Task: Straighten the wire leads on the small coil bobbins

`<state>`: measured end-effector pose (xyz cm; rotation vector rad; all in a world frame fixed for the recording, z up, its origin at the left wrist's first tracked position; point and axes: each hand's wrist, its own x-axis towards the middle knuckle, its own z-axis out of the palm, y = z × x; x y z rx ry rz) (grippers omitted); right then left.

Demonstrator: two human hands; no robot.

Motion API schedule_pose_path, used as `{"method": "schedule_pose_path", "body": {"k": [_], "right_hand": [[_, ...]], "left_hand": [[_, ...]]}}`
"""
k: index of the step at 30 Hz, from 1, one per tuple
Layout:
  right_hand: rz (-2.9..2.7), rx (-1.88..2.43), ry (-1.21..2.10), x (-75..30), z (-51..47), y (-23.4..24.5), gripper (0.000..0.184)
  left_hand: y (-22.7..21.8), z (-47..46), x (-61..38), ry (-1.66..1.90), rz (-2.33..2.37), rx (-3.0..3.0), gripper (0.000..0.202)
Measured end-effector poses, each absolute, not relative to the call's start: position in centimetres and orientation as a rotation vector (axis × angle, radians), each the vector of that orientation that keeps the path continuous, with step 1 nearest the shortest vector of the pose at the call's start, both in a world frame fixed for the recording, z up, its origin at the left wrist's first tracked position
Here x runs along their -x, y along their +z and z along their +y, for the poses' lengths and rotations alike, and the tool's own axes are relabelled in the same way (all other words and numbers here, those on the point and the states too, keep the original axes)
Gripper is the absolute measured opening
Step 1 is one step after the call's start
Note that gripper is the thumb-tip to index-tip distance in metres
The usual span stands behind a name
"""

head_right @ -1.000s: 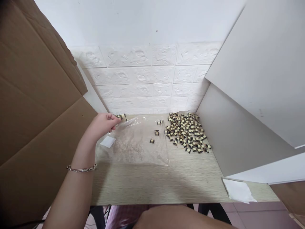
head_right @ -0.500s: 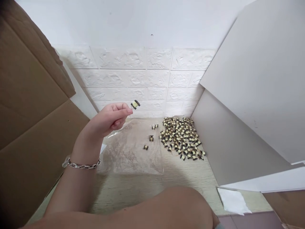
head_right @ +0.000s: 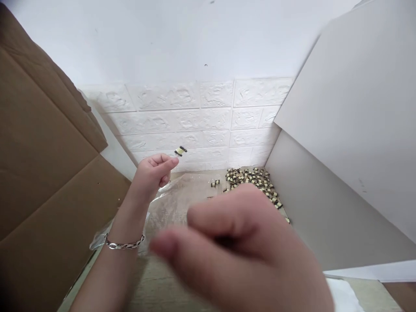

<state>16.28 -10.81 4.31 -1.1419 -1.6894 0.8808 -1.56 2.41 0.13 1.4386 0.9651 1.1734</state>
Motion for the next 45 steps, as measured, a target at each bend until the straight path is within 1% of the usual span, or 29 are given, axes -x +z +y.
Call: {"method": "schedule_pose_path", "body": {"k": [4, 7, 9, 11, 15, 17, 23, 27, 30, 32, 39, 45], "right_hand": [[-1.558, 1.26, 0.693, -15.1, -8.0, 5.1, 0.041], [-1.51, 1.35, 0.513, -15.7, -5.6, 4.4, 0.041], [-1.546, 1.357, 0.45, -16.5, -4.1, 3.7, 0.043], [-1.592, 1.32, 0.538, -17.0, -2.7, 2.9, 0.046], [-1.534, 1.147, 0.942, -16.7, 0.1, 1.4, 0.058], [-1.45, 1.031, 1.085, -16.0, 1.2, 0.8, 0.061], [-1.313, 0.914, 1.292, -14.0, 3.1, -0.4, 0.057], [-1.218, 0.802, 1.366, -13.1, 3.1, -0.4, 0.044], [-1.189, 0.739, 1.311, -12.4, 2.6, -0.3, 0.034], [-1.187, 0.739, 1.223, -12.0, 2.4, -0.3, 0.032], [-1.284, 0.852, 0.954, -11.3, 1.9, -0.4, 0.038], [-1.194, 0.903, 0.712, -11.5, 2.8, -2.5, 0.04]], "left_hand": [[0.3, 1.5, 0.1, 1.096, 0.744, -1.203, 0.027], [0.4, 0.9, -0.8, 1.01, 0.653, -1.091, 0.028], [0.4, 0.7, -1.2, 0.967, 0.616, -1.038, 0.029], [0.4, 0.6, -1.3, 0.946, 0.588, -1.002, 0.03], [0.3, 0.5, -1.1, 0.996, 0.57, -0.923, 0.027], [0.2, 0.5, -0.8, 1.033, 0.576, -0.893, 0.026], [-0.1, 0.6, 0.4, 1.123, 0.74, -1.063, 0.026], [0.2, 0.5, 1.1, 1.134, 0.865, -1.196, 0.025], [0.5, 0.3, 1.3, 1.131, 0.871, -1.257, 0.023], [0.7, 0.1, 1.3, 1.135, 0.861, -1.28, 0.022], [0.2, -1.1, 1.3, 1.12, 0.781, -1.242, 0.02], [-3.3, -0.9, 0.5, 1.292, 0.707, -1.08, 0.018]]}}
